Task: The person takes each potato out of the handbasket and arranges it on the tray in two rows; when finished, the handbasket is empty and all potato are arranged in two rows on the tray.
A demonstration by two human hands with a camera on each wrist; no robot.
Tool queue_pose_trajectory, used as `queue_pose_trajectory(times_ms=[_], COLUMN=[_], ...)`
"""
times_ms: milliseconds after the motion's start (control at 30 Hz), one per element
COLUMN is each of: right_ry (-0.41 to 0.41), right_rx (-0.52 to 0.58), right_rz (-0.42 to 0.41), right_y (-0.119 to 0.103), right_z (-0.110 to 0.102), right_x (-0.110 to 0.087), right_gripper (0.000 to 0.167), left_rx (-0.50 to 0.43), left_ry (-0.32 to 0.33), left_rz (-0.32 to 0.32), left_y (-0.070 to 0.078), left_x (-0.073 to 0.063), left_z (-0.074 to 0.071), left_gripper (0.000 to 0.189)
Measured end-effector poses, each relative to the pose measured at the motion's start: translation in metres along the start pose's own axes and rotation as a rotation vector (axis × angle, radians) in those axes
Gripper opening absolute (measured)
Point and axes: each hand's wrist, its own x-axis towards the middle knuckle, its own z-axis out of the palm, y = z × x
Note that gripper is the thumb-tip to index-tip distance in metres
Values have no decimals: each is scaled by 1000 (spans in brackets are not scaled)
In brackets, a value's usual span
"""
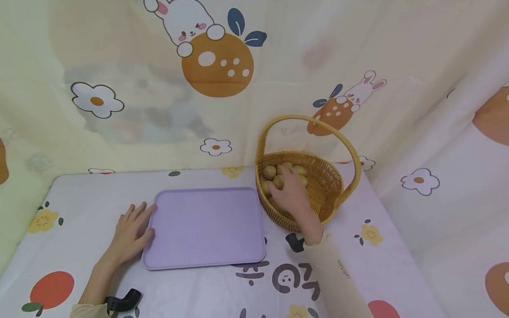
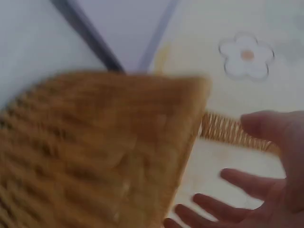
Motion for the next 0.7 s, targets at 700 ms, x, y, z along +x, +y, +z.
queue_pose_trajectory(times_ms=[700], right_ry=[-206], right_rx=[-19], right_rz=[248], right_y=[52], right_z=[-13], right_x=[2], right_gripper=[46], left_rx=[-129], left_ry=[109], left_rz=[114], left_y=[-7], left_x=[3], left_z=[5], left_gripper=[60])
